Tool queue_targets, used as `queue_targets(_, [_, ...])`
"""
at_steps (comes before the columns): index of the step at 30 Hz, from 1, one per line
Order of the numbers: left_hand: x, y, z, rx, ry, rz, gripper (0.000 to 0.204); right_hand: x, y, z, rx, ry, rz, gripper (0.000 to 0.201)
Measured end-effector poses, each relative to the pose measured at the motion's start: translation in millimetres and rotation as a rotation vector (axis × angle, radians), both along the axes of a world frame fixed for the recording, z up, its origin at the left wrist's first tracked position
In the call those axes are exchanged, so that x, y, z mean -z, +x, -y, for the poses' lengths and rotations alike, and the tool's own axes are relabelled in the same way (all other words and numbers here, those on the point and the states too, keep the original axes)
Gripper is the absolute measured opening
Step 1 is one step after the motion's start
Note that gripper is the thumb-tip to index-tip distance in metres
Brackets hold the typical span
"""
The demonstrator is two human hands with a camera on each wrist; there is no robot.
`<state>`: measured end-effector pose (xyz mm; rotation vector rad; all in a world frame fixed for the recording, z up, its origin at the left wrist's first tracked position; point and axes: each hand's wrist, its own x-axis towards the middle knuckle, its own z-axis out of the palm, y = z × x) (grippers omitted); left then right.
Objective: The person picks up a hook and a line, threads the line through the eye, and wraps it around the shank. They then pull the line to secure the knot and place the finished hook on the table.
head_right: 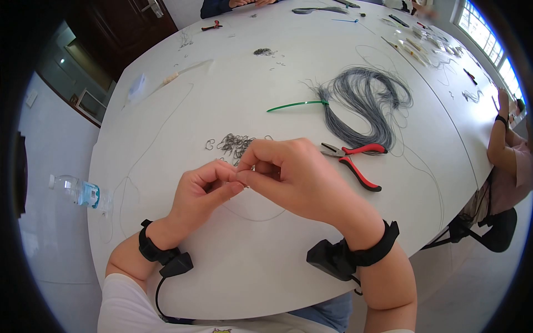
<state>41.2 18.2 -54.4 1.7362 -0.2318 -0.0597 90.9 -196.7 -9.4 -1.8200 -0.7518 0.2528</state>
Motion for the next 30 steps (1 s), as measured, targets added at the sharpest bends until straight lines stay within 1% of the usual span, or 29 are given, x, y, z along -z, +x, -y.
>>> queue_targets(2, [0.1,-0.4,0.1,0.013,0.01,0.015,0.009,0.7,0.2,-1.8,-0.016,-0.005,-0.094,0.009])
queue_targets(3, [-0.4,-0.7,0.2,0.011,0.016,0.015,0.009,1.2,0.3,-1.9,-0.016,-0.005,-0.094,0.009])
queue_targets(5, [-1.4,-1.1,0.0,0.006,0.022,0.015,0.009,1.9,0.7,-2.2,0.017,-0.048,0.019,0.009])
queue_targets(8, [-5.6,-1.8,-0.1,-0.005,0.016,0.023,0.009,2.0,1.0,-1.2,0.037,-0.062,0.021,0.009])
queue_targets(10, [-11.8,-3.5,-1.3,0.003,0.063,-0.078,0.006,1.2,1.5,-0.3,0.038,-0.072,0.038,0.009])
queue_targets(11, [-12.0,-3.6,-1.5,0.004,0.064,-0.078,0.006,0.6,1.8,0.1,0.04,-0.082,0.054,0.009])
queue_targets(21, [-11.9,-2.7,-1.4,-0.026,0.036,-0.065,0.008,-6.4,2.9,4.8,0.022,-0.142,0.06,0.009])
queue_targets(30, [-9.0,-2.2,-2.5,-0.025,0.012,-0.071,0.006,-8.0,3.1,5.7,0.011,-0.187,0.015,0.01])
